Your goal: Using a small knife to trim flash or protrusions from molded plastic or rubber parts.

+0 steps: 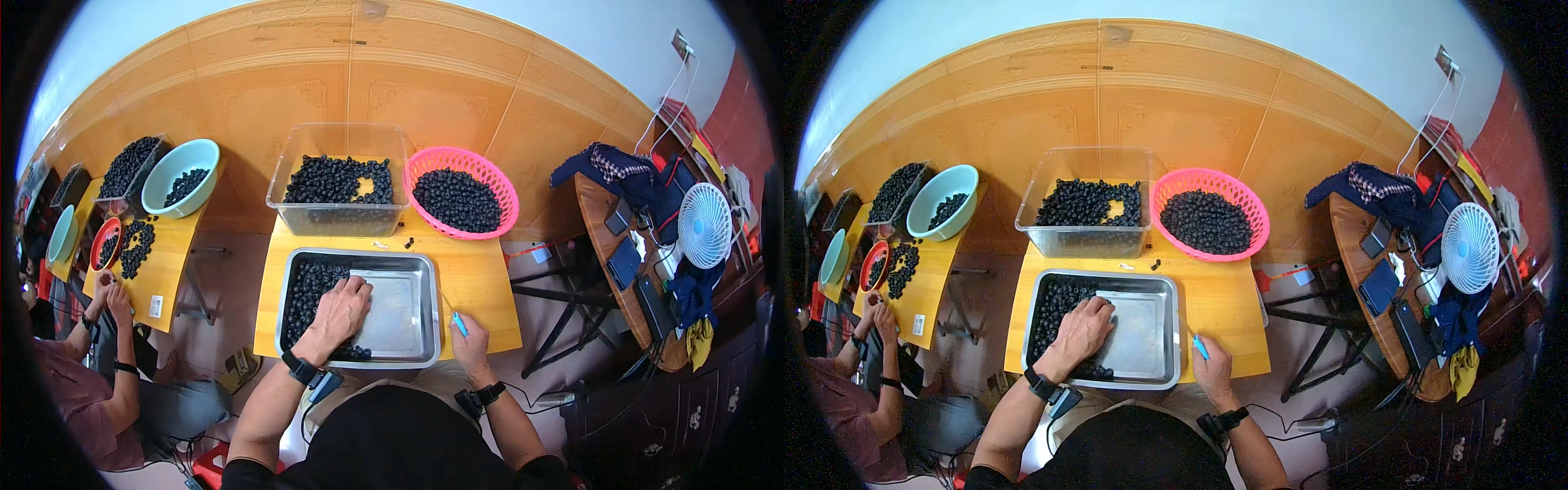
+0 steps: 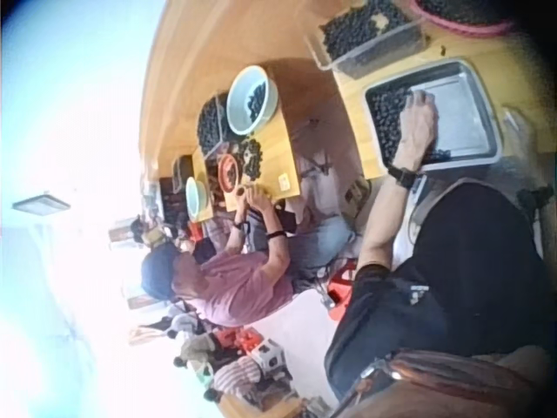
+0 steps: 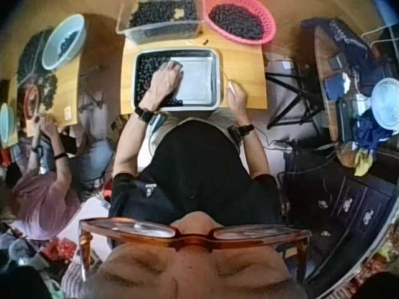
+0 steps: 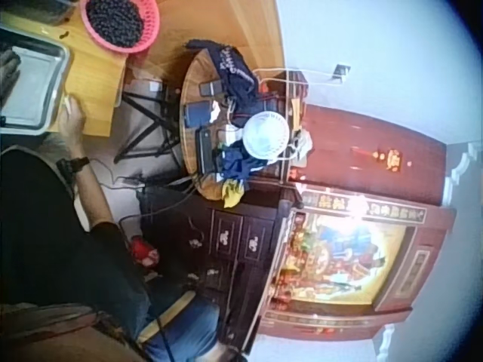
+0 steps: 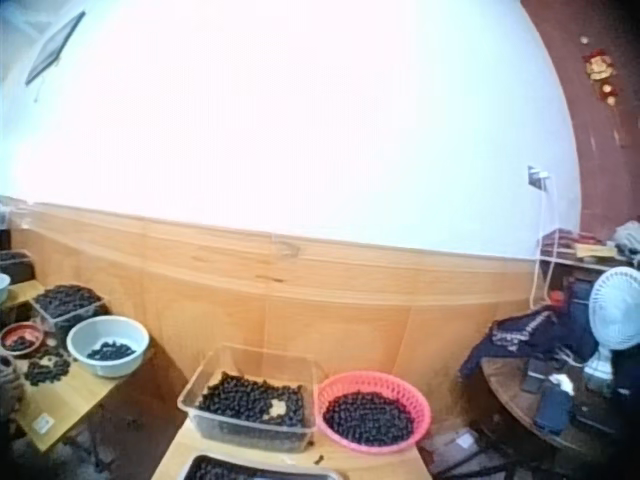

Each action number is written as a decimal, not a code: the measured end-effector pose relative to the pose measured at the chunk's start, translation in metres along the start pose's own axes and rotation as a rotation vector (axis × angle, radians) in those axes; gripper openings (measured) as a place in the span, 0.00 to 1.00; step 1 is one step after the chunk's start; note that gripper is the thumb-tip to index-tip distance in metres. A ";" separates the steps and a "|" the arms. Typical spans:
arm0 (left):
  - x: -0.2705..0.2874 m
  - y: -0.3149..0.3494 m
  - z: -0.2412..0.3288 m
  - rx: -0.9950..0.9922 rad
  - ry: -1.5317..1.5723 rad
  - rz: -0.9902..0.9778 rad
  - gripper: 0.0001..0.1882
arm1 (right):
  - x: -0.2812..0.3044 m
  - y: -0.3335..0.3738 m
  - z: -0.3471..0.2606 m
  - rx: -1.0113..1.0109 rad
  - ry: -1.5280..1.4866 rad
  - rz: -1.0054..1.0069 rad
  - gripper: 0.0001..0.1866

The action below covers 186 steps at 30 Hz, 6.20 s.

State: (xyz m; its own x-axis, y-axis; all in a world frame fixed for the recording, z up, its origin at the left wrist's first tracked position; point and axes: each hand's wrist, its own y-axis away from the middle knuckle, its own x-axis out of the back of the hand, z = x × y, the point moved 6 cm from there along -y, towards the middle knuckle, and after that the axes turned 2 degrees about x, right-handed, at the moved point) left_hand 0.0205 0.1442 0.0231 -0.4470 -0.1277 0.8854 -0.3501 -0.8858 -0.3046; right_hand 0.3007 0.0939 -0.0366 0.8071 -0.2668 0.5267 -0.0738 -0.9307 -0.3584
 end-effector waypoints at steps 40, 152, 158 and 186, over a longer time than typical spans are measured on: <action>0.001 0.032 0.021 0.594 1.817 0.090 0.07 | -0.007 -0.007 -0.078 0.032 -0.359 -0.140 0.12; -0.026 0.093 0.042 0.547 2.324 0.152 0.09 | -0.019 0.000 -0.146 0.375 -0.239 -0.342 0.18; -0.019 0.093 0.046 0.544 2.295 0.141 0.08 | -0.023 0.000 -0.136 0.309 -0.242 -0.286 0.17; -0.029 0.101 0.057 0.621 2.105 -0.173 0.06 | -0.042 0.004 -0.140 0.197 -0.569 -0.631 0.12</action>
State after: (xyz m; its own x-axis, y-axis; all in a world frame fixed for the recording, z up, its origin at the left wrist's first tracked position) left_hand 0.0454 0.0329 -0.0134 -0.5853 0.0959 -0.8051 -0.4333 -0.8763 0.2106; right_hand 0.1842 0.0660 0.0473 0.8368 0.4990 0.2253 0.5464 -0.7879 -0.2840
